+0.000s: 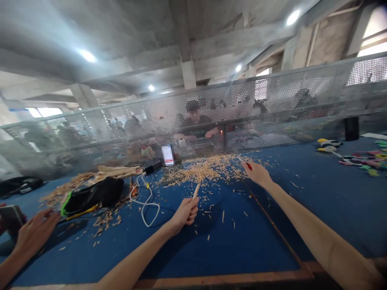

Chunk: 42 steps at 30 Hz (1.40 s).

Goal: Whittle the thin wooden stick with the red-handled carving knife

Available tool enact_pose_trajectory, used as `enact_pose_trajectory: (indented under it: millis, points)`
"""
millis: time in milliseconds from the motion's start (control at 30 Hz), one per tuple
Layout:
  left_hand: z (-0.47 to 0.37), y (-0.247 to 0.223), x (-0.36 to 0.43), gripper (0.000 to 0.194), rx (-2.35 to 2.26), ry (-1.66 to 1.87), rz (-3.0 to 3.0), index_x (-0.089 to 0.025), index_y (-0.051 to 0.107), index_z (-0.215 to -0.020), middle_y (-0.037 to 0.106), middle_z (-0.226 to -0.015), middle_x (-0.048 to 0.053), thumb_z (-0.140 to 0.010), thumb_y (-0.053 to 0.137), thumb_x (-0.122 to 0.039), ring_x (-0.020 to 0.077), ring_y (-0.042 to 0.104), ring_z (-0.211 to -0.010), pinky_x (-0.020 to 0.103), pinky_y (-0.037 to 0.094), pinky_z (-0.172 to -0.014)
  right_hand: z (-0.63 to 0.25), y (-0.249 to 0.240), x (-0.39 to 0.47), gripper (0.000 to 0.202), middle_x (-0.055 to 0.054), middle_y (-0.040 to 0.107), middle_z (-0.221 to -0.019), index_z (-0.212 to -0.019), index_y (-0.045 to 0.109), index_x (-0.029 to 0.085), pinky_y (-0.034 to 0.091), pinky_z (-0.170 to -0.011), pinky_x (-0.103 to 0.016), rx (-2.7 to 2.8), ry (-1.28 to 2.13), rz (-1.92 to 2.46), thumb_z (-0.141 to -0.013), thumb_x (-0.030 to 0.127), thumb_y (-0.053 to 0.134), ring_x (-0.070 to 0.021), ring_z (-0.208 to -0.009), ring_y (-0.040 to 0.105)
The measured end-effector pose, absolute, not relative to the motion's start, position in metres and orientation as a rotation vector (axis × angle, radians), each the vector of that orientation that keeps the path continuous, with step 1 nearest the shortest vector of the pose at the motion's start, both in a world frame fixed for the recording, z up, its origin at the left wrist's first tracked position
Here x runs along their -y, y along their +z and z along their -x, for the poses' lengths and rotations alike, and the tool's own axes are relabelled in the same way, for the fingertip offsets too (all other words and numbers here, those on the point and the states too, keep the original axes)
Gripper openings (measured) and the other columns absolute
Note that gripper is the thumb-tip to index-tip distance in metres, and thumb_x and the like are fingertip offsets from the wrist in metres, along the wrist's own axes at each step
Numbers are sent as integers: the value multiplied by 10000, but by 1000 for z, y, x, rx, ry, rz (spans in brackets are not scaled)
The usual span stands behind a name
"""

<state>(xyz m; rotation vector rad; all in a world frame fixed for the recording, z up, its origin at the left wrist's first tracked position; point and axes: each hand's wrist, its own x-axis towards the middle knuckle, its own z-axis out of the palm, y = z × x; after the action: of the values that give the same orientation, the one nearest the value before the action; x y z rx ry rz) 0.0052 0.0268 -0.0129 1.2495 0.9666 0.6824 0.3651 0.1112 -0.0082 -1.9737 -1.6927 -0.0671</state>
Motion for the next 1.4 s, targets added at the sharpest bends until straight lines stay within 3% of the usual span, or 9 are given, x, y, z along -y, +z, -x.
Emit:
enact_pose_trajectory:
  millis: [233,433,667,933,1033,1167,1267,1400]
  points:
    - [-9,-11,-26,649,-955,687,-1329,-227,448,-751,280,-440,-143,-689,626,-848,33,157,-350,184,138,-347,-348,-15,-106,459,-116,721,-841,-967,663,200,396,-688,-309,1802,-15,1979,-1029,532,352,-251,-786,673]
    - [-10,-14,-27,508,-962,639,-1403,-241,420,-784,331,-423,-148,-718,714,-650,36,179,-328,182,102,-354,-270,-7,-77,469,-11,619,-673,-896,631,200,376,-616,-268,2039,229,1234,-956,634,462,-166,-617,548]
    - [-8,-12,-26,473,-960,605,-1417,-234,463,-827,310,-431,-151,-741,684,-643,40,187,-330,195,100,-377,-214,-11,-42,289,49,517,-606,-956,657,207,313,-573,-240,2151,407,989,-953,471,539,-115,-541,436]
    - [-8,-14,-26,554,-941,624,-1400,-222,466,-763,293,-442,-134,-768,597,-760,39,167,-361,193,108,-366,-217,-11,-43,425,64,393,-559,-677,460,228,286,-560,-247,2091,458,1024,-966,540,466,-106,-525,372]
    - [-8,-16,-28,568,-989,643,-1312,-245,395,-778,270,-455,-150,-742,628,-763,33,145,-355,181,77,-359,-217,-5,-38,372,56,456,-571,-808,544,231,299,-566,-257,2052,440,1097,-981,544,443,-123,-520,421]
    - [-9,-15,-26,604,-949,703,-1317,-261,335,-813,292,-487,-171,-678,807,-614,21,174,-356,151,118,-365,-216,-5,-34,364,2,626,-665,-1084,620,215,335,-600,-275,2194,341,1138,-1040,477,371,-164,-582,550]
    - [-10,-15,-25,640,-892,713,-1333,-262,296,-767,278,-464,-174,-660,833,-593,19,197,-349,149,149,-359,-214,-9,-32,342,-56,726,-849,-1129,629,211,363,-635,-277,2346,198,1109,-1056,427,375,-184,-695,631]
    - [-11,-15,-24,624,-917,714,-1331,-258,293,-706,261,-432,-169,-653,824,-580,13,190,-340,160,143,-342,-209,-11,-27,307,-82,749,-1045,-1119,642,204,397,-671,-265,2385,100,1105,-1056,380,399,-185,-804,677]
